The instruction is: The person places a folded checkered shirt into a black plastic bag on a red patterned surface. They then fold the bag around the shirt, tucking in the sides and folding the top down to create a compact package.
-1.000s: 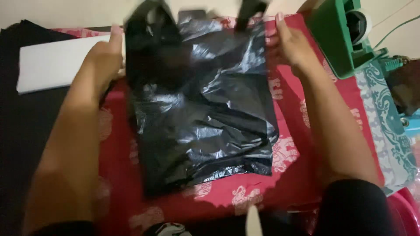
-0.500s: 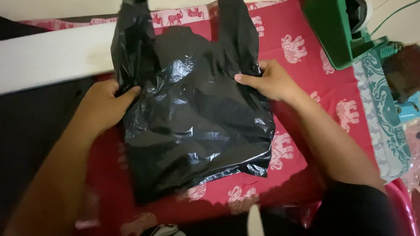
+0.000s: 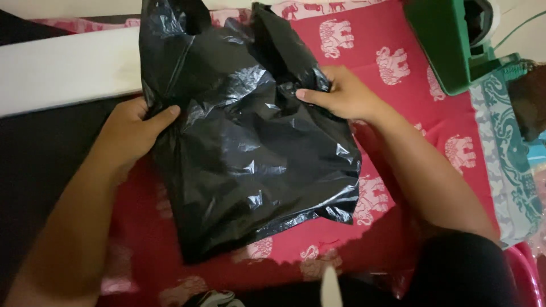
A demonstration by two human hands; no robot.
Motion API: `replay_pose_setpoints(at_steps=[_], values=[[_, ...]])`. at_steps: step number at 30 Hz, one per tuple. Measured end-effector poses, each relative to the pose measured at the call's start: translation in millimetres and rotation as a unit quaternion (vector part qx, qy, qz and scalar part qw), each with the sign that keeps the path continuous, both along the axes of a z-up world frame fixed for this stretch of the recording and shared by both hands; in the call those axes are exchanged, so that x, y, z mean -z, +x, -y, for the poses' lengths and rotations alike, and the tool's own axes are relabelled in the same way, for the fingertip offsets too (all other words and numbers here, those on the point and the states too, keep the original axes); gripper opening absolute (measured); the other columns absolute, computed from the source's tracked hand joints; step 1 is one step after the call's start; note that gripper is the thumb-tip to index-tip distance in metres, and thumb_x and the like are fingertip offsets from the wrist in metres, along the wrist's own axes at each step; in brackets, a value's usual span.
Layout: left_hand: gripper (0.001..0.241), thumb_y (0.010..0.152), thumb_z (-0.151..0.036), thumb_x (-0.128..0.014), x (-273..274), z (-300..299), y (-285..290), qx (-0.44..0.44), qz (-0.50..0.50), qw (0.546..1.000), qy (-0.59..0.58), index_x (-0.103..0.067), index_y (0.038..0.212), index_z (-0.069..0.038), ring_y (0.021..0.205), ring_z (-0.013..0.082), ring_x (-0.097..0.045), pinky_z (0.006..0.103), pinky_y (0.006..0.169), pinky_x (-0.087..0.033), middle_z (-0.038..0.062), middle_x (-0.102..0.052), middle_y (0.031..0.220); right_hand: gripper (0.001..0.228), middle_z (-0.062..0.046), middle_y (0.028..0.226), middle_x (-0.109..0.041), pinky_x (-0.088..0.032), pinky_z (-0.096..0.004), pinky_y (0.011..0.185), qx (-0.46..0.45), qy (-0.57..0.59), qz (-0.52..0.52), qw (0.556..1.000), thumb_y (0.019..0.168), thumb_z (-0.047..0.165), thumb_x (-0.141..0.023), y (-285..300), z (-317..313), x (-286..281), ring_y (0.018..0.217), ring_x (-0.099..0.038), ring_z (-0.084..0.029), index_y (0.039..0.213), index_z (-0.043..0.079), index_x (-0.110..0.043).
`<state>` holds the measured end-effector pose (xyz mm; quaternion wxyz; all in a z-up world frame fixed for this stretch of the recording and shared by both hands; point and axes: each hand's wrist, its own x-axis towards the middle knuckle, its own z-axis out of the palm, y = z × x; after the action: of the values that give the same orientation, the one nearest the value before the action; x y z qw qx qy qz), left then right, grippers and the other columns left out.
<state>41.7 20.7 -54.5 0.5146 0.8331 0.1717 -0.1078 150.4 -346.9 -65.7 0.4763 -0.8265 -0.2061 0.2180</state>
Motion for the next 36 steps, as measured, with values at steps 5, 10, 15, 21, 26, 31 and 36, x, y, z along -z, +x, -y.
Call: replay_pose_setpoints(at_steps=[5,10,15,21,26,31,36], values=[[0.035,0.1,-0.045,-0.07,39,-22,5,-0.019,0.014,0.996,0.089,-0.068,0.09,-0.011,0.08,0.0116,-0.052,0.034,0.068,-0.038,-0.004,-0.06,0.086,0.016,0.005,0.088,-0.073,-0.052,-0.021,0.067,0.024,-0.038,0.021,0.999,0.098,0.028,-0.074,-2,17,5,0.075,-0.067,-0.006,0.093,0.014,-0.07],[0.038,0.099,-0.048,-0.07,33,-20,7,0.002,0.013,0.993,0.118,-0.068,0.088,-0.012,0.077,0.0132,-0.055,0.0335,0.067,-0.04,-0.003,-0.06,0.084,0.034,0.007,0.06,-0.043,-0.029,-0.024,0.05,-0.191,-0.055,-0.041,0.979,0.099,0.02,-0.069,-10,36,-25,0.053,-0.038,-0.006,0.068,0.01,-0.064],[0.042,0.099,-0.053,-0.062,-6,-3,3,-0.031,-0.042,0.989,0.139,-0.07,0.109,-0.013,0.095,0.0239,-0.062,0.04,0.079,-0.044,0.005,-0.069,0.106,0.027,-0.005,0.084,-0.068,-0.053,-0.029,0.068,-0.003,-0.141,-0.058,0.988,0.1,0.033,-0.063,-17,24,-36,0.074,-0.065,-0.016,0.106,0.009,-0.072],[0.066,0.103,-0.065,-0.051,-44,-11,-7,0.049,-0.173,0.957,0.229,-0.073,0.097,-0.003,0.095,0.0421,-0.07,0.0463,0.083,-0.046,0.025,-0.073,0.099,0.069,-0.017,0.106,-0.079,-0.058,-0.04,0.083,0.027,-0.382,-0.193,0.903,0.084,0.059,-0.048,-42,-7,-83,0.081,-0.08,-0.029,0.138,0.016,-0.055],[0.054,0.098,-0.046,-0.076,-36,-15,-10,0.035,-0.23,0.961,0.149,-0.042,0.078,-0.009,0.054,0.0264,-0.048,0.0393,0.051,-0.034,0.016,-0.058,0.069,0.04,-0.006,0.111,-0.078,-0.06,-0.037,0.079,0.114,-0.236,-0.168,0.95,0.083,0.026,-0.078,-35,8,-42,0.093,-0.073,-0.022,0.121,0.013,-0.069],[0.036,0.099,-0.048,-0.064,10,-19,0,-0.023,-0.02,0.994,0.102,-0.078,0.113,-0.019,0.084,0.0117,-0.058,0.0313,0.078,-0.041,-0.003,-0.072,0.096,0.058,-0.001,0.042,-0.038,-0.022,-0.028,0.027,0.189,-0.179,-0.122,0.958,0.1,0.063,-0.059,-28,13,-39,0.025,-0.027,-0.015,0.066,0.018,-0.043],[0.034,0.096,-0.042,-0.066,2,-21,8,0.018,-0.104,0.991,0.079,-0.078,0.109,-0.013,0.087,0.016,-0.059,0.0287,0.08,-0.039,0.002,-0.072,0.099,0.018,-0.007,0.084,-0.061,-0.04,-0.029,0.065,0.155,-0.014,-0.169,0.973,0.092,0.02,-0.073,-26,17,-25,0.07,-0.052,-0.016,0.103,0.006,-0.07]])
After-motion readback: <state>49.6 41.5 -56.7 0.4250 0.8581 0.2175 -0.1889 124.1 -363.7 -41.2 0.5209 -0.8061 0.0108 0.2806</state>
